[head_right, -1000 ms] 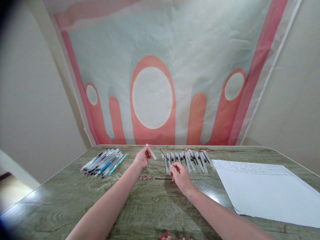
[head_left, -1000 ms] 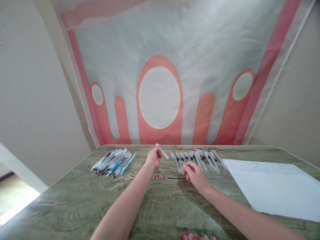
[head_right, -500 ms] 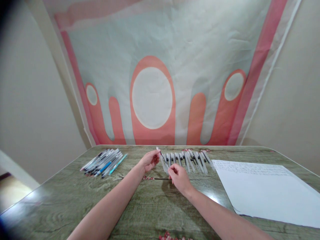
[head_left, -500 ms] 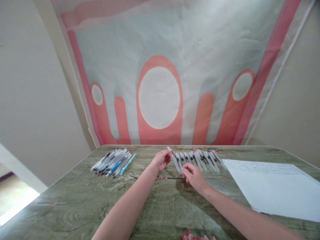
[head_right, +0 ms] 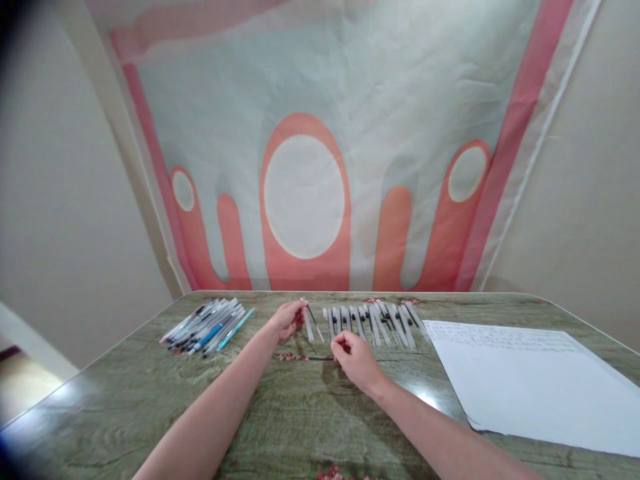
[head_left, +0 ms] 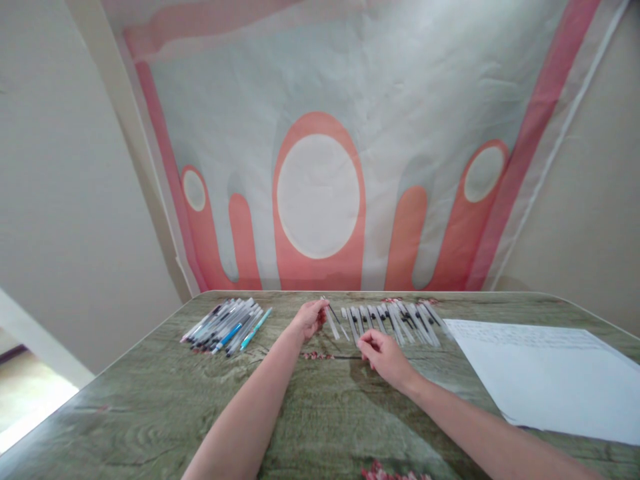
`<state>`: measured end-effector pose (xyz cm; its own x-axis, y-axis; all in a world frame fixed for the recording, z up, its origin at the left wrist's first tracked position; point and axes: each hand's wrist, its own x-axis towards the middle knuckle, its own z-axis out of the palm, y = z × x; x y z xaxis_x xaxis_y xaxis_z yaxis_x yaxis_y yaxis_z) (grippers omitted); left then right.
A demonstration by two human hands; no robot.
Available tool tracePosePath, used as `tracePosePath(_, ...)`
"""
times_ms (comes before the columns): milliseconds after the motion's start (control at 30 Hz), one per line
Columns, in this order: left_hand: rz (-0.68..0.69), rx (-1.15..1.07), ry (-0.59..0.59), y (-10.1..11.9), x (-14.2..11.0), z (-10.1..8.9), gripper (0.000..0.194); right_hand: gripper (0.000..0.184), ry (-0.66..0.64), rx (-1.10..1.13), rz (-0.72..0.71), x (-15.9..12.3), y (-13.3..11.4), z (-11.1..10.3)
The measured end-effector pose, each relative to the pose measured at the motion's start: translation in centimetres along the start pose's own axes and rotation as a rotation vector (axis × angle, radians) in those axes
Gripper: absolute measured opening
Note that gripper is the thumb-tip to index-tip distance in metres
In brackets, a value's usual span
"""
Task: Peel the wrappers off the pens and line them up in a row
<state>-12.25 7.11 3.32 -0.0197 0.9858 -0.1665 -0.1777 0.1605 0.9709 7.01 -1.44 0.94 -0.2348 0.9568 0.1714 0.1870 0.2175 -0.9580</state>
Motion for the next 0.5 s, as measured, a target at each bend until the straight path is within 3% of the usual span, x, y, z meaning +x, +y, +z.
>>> tracePosePath(200, -0.010, 0.485, -0.014, -1.2, 0.2, -0.1, 0.022, 0.019, 0.007, -0.015, -0.017, -0.1, -0.2, 0.0)
tracePosePath(500, 0.024, 0.763, 0.092, -1.6, 1.9, 1.5, 0.024, 0.019, 0.042, -0.029, -0.031, 0.1, 0.0, 0.1)
